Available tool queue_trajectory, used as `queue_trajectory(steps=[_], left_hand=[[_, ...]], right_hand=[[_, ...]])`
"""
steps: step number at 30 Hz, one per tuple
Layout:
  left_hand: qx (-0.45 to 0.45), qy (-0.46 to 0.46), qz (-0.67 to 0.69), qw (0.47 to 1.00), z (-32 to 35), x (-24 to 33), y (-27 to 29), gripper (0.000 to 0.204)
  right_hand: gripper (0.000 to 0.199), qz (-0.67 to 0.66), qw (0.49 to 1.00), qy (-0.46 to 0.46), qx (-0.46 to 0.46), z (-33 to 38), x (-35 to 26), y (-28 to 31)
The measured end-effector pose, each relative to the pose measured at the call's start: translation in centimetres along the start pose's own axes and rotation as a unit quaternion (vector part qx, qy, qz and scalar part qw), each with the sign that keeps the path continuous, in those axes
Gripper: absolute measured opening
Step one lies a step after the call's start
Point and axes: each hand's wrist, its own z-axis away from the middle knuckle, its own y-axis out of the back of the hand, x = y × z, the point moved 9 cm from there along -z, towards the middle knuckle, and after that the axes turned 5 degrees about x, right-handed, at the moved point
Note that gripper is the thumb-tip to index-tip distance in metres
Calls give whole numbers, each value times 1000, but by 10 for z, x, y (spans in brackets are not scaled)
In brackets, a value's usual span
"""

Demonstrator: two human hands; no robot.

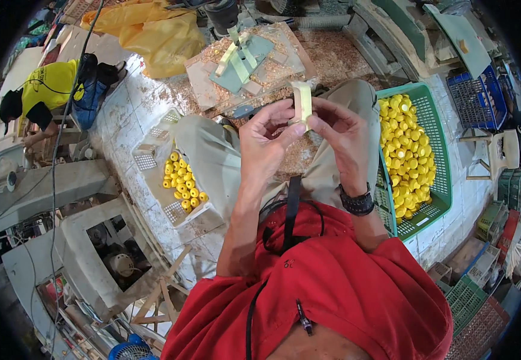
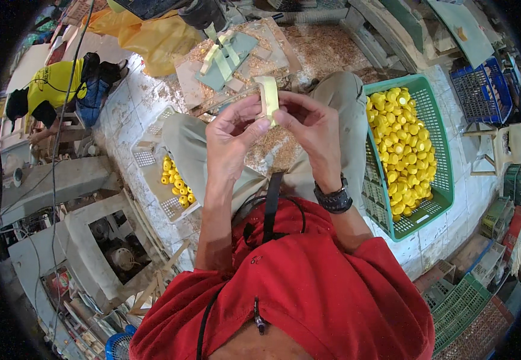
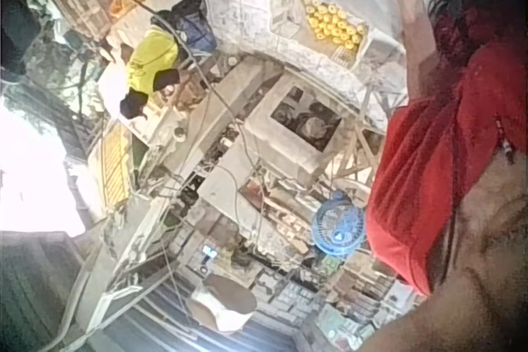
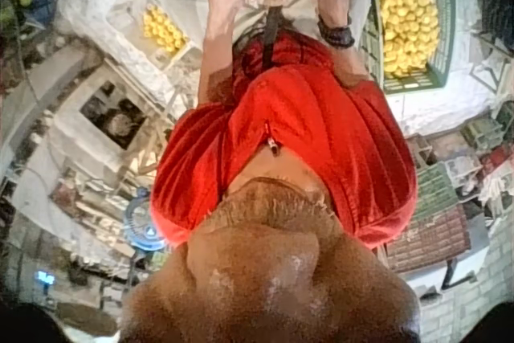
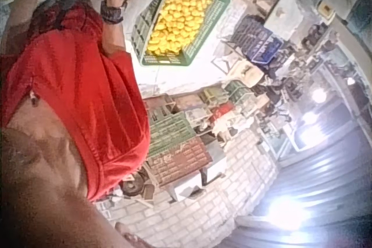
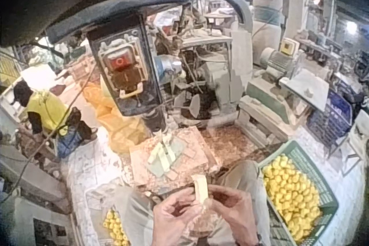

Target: The recorder uses tools to assemble and finish small wooden pieces in a workshop environment.

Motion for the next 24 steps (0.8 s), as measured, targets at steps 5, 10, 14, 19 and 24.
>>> queue_trajectory(steps=[5,10,14,19,24], left_hand=[[10,-16,-14,1000,4,-4,4,34],[33,-43,-53,997,7,-1,10,29],[26,-13,11,1000,6,-12,13,29],[29,-33,-11,999,9,-10,14,28],[55,-65,-65,994,13,3,13,31]], right_hand=[[32,19,999,-4,29,6,6,7],[32,-30,998,-42,27,4,8,7],[33,-41,999,-21,9,1,4,2],[32,-24,999,-23,-14,-2,5,5],[30,-69,997,-33,-3,-4,13,8]])
